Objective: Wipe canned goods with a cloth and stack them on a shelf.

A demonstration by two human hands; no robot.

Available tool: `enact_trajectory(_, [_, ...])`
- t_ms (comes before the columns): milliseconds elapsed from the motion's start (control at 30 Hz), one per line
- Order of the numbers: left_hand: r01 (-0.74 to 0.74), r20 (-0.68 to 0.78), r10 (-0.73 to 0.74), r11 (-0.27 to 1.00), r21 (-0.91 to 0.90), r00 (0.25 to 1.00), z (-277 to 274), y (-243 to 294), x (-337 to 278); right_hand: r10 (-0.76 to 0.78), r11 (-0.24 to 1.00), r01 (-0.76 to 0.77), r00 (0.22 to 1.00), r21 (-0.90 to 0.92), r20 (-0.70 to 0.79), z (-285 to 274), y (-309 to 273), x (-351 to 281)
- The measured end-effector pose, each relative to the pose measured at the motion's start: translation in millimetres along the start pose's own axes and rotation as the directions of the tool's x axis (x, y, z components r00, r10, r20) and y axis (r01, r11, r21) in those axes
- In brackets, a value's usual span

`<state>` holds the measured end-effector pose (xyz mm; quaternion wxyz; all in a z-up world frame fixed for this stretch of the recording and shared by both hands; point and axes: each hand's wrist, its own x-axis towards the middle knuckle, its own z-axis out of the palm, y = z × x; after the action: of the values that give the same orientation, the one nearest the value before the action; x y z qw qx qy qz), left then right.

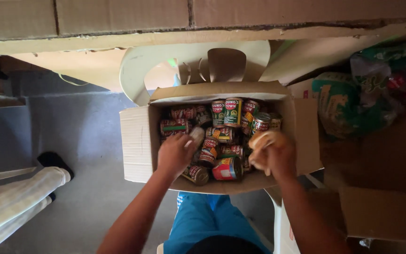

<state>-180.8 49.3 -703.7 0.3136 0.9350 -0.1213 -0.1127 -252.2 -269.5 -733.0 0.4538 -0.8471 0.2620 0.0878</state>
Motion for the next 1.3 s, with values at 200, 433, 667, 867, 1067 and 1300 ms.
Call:
enact_trajectory(200, [0.34,0.358,-0.05,0.46,-0.82,0.932,67,82,9,0.008,0.957,0.032,0.991,0.287,-0.135,13,58,26])
enact_trajectory(433, [0.308,0.307,-0.137,-0.013,-0.951,0.942,101,129,49,-0.092,0.436,0.056,0.996,0.898,-0.017,2,7,26])
enact_trajectory(667, [-0.32,-0.258,0.254,0.911,-0.26,0.932,71,183,70,-0.204,0.365,-0.018,0.974,0.931,0.099,-60,-46,19])
enact_trajectory(867, [0.041,0.175,0.106,0.736,-0.675,0.979,136,151,54,-0.06,0.663,0.221,0.968,0.715,-0.244,-91,-3,32])
enact_trajectory(1067, [-0.548,0.531,0.367,0.803,0.234,0.764,144,109,2,-0.322,0.932,0.36,0.777,-0.038,-0.54,-103,23,23])
enact_trajectory(1300, [-0.578,0.611,0.178,0.596,0.557,0.772,95,68,-12,-0.611,0.791,0.543,0.716,-0.281,-0.337,-67,33,-4])
